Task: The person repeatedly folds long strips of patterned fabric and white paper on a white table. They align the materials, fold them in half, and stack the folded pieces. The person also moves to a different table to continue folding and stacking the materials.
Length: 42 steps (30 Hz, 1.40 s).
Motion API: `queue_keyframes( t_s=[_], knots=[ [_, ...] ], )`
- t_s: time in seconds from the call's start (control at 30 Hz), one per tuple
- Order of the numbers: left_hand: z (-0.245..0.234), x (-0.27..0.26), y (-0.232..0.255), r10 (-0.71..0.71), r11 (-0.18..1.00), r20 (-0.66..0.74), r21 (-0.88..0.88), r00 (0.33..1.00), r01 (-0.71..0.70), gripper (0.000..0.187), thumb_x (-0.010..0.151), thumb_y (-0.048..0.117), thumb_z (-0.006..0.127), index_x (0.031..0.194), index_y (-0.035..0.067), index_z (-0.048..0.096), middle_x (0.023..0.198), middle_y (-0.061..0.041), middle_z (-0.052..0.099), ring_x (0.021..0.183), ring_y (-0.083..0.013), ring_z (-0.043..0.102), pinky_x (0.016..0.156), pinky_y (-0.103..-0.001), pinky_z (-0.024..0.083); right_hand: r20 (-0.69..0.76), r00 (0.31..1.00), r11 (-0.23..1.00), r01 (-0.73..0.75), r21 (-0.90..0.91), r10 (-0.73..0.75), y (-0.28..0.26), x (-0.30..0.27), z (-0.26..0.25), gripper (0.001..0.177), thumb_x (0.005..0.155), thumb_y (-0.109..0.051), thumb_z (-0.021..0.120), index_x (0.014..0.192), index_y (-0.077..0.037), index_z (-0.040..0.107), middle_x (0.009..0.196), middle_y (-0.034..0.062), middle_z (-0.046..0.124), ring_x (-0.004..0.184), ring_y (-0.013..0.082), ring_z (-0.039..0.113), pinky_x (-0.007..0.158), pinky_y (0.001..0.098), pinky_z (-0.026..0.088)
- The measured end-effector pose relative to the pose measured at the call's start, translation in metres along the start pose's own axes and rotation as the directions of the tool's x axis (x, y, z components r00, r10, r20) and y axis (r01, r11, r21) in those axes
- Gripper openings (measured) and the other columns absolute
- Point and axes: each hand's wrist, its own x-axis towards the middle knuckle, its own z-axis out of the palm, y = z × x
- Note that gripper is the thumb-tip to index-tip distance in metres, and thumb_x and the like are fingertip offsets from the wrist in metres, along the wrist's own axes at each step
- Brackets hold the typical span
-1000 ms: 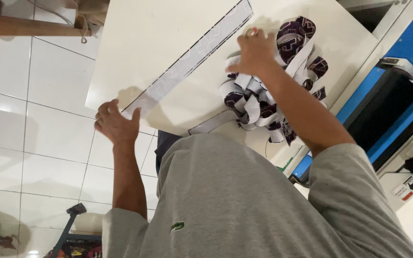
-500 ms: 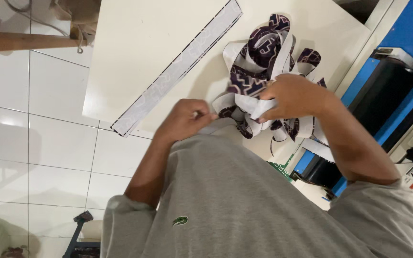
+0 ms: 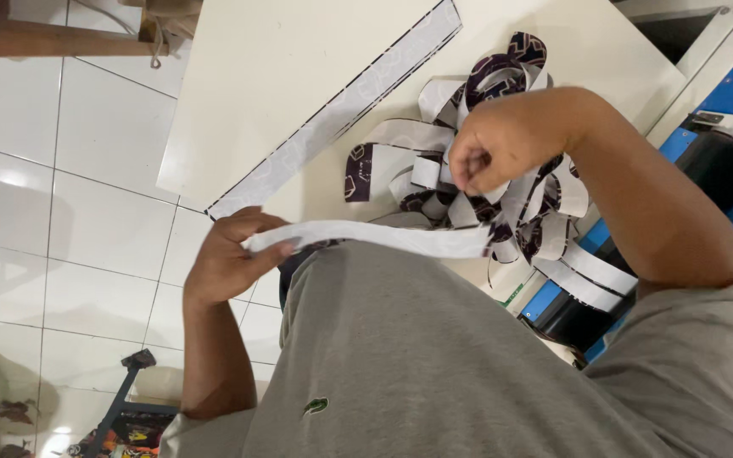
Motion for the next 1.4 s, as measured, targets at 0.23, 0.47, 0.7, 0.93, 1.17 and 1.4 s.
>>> queue_keyframes(
  t_s=[0.23, 0.47, 0.7, 0.93, 1.17, 1.4],
  knots=[
    [0.038, 0.002, 0.011, 0.08, 0.995, 0.273, 0.037, 0.959, -0.094, 0.03, 0.088, 0.017, 0.085, 0.079, 0.002, 0.061, 0.07, -0.007, 0.057, 0.063, -0.0105, 0.049, 0.057, -0.029, 0.042, -0.269, 0.683, 0.733, 0.647, -0.211, -0.68, -0.052, 0.084, 0.061, 0.107, 0.066, -0.055, 0.088, 0.145, 0.005, 0.047, 0.133, 0.0292, 0.054, 0.122, 0.0416, 0.049, 0.113, 0.0612, 0.026],
    [0.012, 0.006, 0.025, -0.187, 0.914, 0.091, 0.382, 0.978, 0.139, 0.033, 0.079, 0.028, 0.088, 0.062, 0.006, 0.07, 0.044, -0.006, 0.055, 0.039, -0.018, 0.047, 0.045, -0.034, 0.033, 0.094, 0.985, 0.984, 0.154, -0.09, -0.145, -0.008, 0.085, 0.052, 0.029, 0.089, -0.038, 0.071, 0.099, -0.012, 0.077, 0.075, 0.0038, 0.075, 0.057, 0.0157, 0.064, 0.059, 0.0378, 0.054],
    [-0.027, 0.004, -0.081, -0.394, 0.641, -0.259, 0.611, 0.882, 0.466, 0.033, 0.088, 0.045, 0.074, 0.094, 0.013, 0.081, 0.072, -0.006, 0.072, 0.064, -0.0229, 0.067, 0.063, -0.039, 0.05, -0.518, 0.818, 0.752, -0.502, -0.428, 0.251, 0.105, 0.083, -0.027, 0.041, 0.086, -0.047, 0.079, 0.114, -0.016, 0.077, 0.101, 0.0111, 0.076, 0.091, 0.0293, 0.069, 0.082, 0.0479, 0.05],
    [-0.023, 0.033, -0.168, -0.042, 0.364, -0.44, 0.829, 0.897, 0.424, 0.06, 0.083, 0.042, 0.081, 0.131, 0.011, 0.063, 0.129, -0.016, 0.063, 0.122, -0.04, 0.054, 0.101, -0.064, 0.029, -0.852, 0.491, 0.673, -0.57, -0.472, -0.181, 0.169, 0.151, -0.005, 0.048, 0.088, -0.039, 0.076, 0.121, -0.005, 0.071, 0.118, 0.0164, 0.072, 0.126, 0.0353, 0.056, 0.103, 0.0593, 0.031],
    [0.069, 0.097, -0.112, 0.087, 0.754, -0.087, 0.657, 0.992, -0.009, 0.09, 0.079, 0.055, 0.083, 0.143, 0.0, 0.051, 0.146, -0.025, 0.05, 0.136, -0.0394, 0.046, 0.11, -0.059, 0.029, -0.315, 0.93, 0.834, -0.321, -0.448, 0.189, 0.081, 0.156, 0.088, 0.053, 0.069, -0.038, 0.085, 0.116, -0.016, 0.071, 0.109, 0.0103, 0.071, 0.113, 0.0317, 0.063, 0.115, 0.0628, 0.027],
    [0.064, 0.097, -0.065, -0.355, 0.921, 0.371, 0.298, 0.858, 0.252, 0.065, 0.074, 0.063, 0.076, 0.104, 0.005, 0.078, 0.085, -0.012, 0.078, 0.075, -0.0219, 0.075, 0.069, -0.035, 0.058, -0.206, 0.975, 0.962, -0.132, -0.24, 0.082, 0.04, 0.079, 0.059, 0.067, 0.061, -0.045, 0.092, 0.112, -0.007, 0.07, 0.093, 0.0115, 0.075, 0.082, 0.0278, 0.072, 0.072, 0.0405, 0.055]
  ],
)
